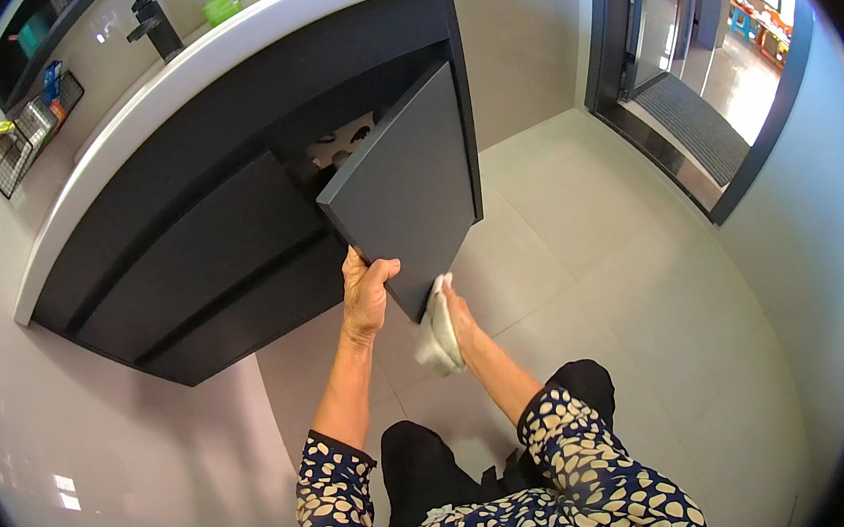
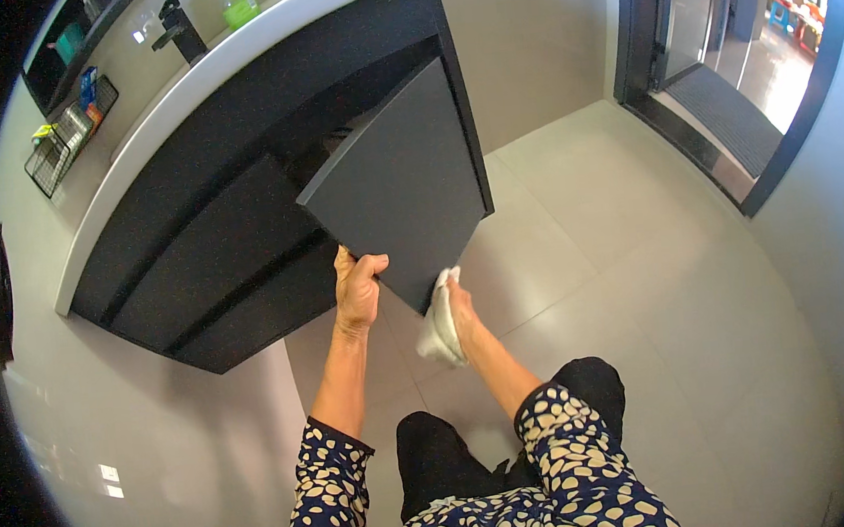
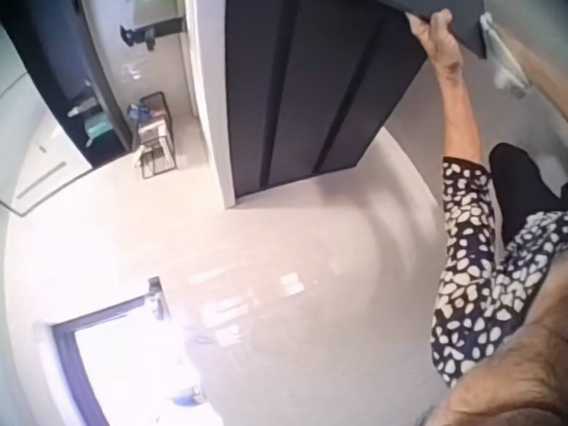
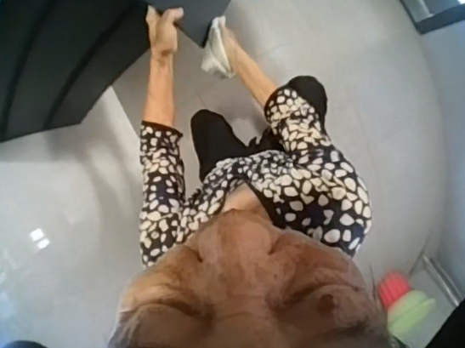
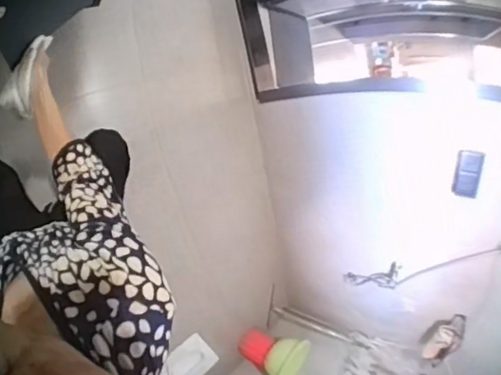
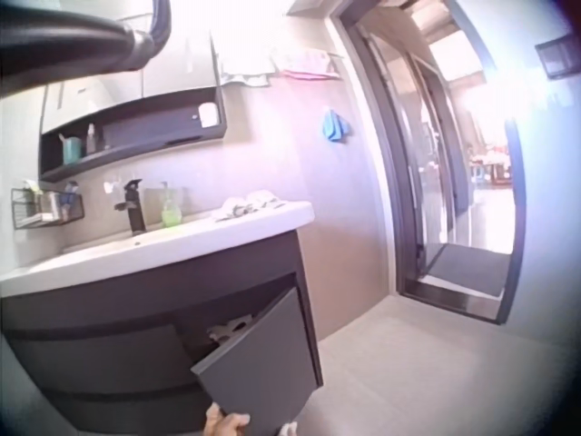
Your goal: The person cleans a bathroom vanity area using a white cloth. They wipe the exterior of a cabinet door, then clean the sink basin and countertop. The person handles several items, including a green soap dispenser, a ceramic jar with a wooden lid, and a metal bowl, wiping each one individually before placing them back. They also wipe the wall area near the window.
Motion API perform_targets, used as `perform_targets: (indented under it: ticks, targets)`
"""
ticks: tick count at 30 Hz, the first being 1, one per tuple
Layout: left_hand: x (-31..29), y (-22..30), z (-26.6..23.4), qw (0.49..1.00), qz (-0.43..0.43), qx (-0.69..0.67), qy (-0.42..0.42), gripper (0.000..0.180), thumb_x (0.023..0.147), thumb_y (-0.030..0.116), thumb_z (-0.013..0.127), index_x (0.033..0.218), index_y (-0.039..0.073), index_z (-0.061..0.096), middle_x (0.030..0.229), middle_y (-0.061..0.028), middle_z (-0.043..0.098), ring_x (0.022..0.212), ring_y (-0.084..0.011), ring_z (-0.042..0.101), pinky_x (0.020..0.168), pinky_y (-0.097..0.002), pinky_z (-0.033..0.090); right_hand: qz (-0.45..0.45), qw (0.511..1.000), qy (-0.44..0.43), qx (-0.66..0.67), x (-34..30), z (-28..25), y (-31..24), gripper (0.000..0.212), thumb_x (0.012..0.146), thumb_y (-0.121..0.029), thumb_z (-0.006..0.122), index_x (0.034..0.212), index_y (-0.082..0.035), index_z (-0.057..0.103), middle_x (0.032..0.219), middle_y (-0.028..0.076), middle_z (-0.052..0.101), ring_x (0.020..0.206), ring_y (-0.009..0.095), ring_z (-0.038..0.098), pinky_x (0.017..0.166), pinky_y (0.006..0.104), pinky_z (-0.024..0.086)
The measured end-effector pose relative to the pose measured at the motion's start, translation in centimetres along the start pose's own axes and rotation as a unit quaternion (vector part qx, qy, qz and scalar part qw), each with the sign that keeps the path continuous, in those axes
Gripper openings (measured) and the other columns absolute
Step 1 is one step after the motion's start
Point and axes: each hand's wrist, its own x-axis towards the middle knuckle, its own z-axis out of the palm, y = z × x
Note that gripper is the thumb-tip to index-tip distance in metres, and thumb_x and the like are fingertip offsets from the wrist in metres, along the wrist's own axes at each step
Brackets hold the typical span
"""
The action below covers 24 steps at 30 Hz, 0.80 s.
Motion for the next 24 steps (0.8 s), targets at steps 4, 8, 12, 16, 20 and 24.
perform_targets:
  ticks: [4,8,12,16,20,24]
  targets:
    - [0.0,0.1,0.7,0.999,-0.018,-0.024,-0.014,0.036,0.072,-0.001,0.05,0.107,0.005,0.056,0.091,0.0041,0.052,0.082,-0.007,0.045,0.078,-0.0238,0.04,-0.137,0.88,-0.06,-0.45,-3.6,-1.4,1.6,0.044,0.097,-0.038,0.038,0.103,0.002,0.057,0.084,0.006,0.058,0.078,0.017,0.052,0.073,0.035,0.045]
    - [0.0,0.4,-1.2,0.996,-0.064,-0.039,-0.043,0.038,0.074,0.001,0.051,0.111,0.005,0.056,0.099,0.0014,0.055,0.089,-0.0079,0.048,0.083,-0.0248,0.04,-0.411,0.87,-0.049,-0.269,-11.7,4.9,-5.6,0.033,0.089,-0.015,0.053,0.118,0.002,0.054,0.097,0.019,0.059,0.089,0.029,0.059,0.08,0.0374,0.046]
    - [0.1,1.2,-1.3,0.931,-0.043,-0.341,-0.12,0.063,0.094,0.053,0.031,0.133,0.006,0.044,0.131,-0.0046,0.05,0.123,-0.0191,0.045,0.105,-0.0334,0.031,-0.771,0.56,0.033,-0.301,-12.4,11.3,-13.0,0.054,0.068,-0.004,0.07,0.121,-0.015,0.06,0.116,0.014,0.045,0.104,0.03,0.048,0.085,0.0369,0.045]
    - [0.4,1.1,-2.3,0.883,-0.038,-0.46,-0.09,0.077,0.086,0.073,0.022,0.12,0.012,0.054,0.123,-0.006,0.055,0.113,-0.0212,0.052,0.098,-0.0375,0.042,-0.836,0.308,0.082,-0.446,-7.6,11.3,-11.0,0.051,0.062,-0.015,0.078,0.11,-0.031,0.067,0.116,0.01,0.041,0.102,0.026,0.045,0.083,0.0353,0.044]
    - [0.5,0.5,-4.1,0.92,-0.064,-0.362,-0.132,0.084,0.08,0.08,0.026,0.117,0.011,0.057,0.113,-0.0059,0.06,0.108,-0.0207,0.054,0.095,-0.0363,0.042,-0.827,0.345,0.085,-0.436,-4.4,8.7,-7.4,0.037,0.071,-0.021,0.069,0.106,-0.032,0.068,0.113,0.01,0.045,0.101,0.029,0.046,0.073,0.0382,0.042]
    - [0.5,1.8,-4.1,0.98,-0.045,-0.143,-0.13,0.085,0.082,0.073,0.039,0.128,0.003,0.049,0.122,-0.0081,0.055,0.114,-0.0181,0.049,0.101,-0.0339,0.036,-0.803,0.386,0.045,-0.452,-2.5,6.7,-4.8,0.035,0.064,-0.02,0.075,0.097,-0.027,0.07,0.11,0.01,0.044,0.099,0.031,0.047,0.076,0.0418,0.043]
